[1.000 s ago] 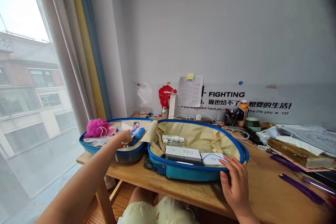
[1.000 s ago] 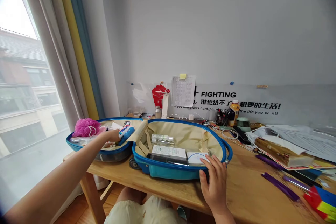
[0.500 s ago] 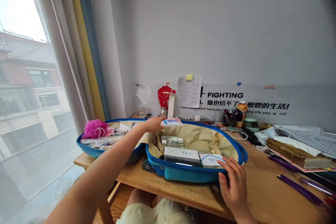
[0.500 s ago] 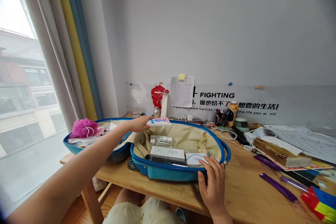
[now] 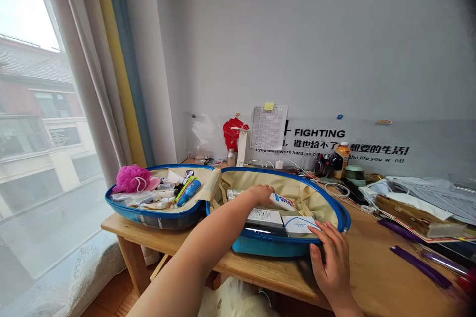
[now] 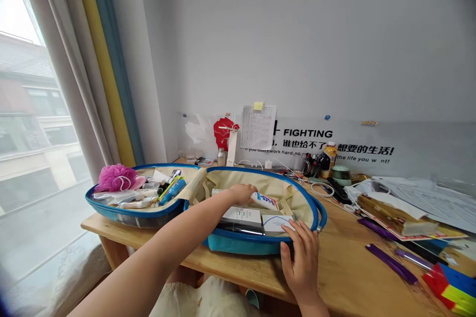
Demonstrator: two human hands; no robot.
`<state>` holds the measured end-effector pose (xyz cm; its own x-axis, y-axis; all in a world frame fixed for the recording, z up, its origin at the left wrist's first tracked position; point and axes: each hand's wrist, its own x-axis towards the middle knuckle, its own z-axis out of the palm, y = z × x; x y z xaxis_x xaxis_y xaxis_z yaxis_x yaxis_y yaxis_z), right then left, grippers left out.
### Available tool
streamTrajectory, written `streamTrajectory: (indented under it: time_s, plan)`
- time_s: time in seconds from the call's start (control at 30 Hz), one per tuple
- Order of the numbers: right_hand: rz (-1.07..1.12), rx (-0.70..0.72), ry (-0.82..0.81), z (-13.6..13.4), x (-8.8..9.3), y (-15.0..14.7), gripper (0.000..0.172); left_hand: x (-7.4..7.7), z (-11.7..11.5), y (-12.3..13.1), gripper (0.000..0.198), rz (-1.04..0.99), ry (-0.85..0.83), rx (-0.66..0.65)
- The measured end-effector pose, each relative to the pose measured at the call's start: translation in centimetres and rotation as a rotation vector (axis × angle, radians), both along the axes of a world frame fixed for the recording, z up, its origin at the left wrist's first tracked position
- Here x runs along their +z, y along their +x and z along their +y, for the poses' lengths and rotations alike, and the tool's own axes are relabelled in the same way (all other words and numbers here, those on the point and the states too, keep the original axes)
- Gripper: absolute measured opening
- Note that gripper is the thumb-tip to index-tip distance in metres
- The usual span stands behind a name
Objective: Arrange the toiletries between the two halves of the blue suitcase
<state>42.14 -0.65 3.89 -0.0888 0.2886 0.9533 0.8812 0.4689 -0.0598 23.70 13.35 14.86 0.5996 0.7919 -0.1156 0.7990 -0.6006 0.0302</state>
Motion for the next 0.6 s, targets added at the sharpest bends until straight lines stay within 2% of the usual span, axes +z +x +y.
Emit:
streamTrajectory:
  time_s: [0.23,0.6]
  plan:
    - [-0.004,-0.014,-0.003,0.1,-0.2,0.0,0.03,-1.3,0.1,0.5,0.046,0.043,-0.04,0.075]
    - [-0.007,-0.039,-0.012,0.3,-0.5,0.2,0.03,-1.4,-0.5,0.4,0.035,0.097,-0.091,-0.025]
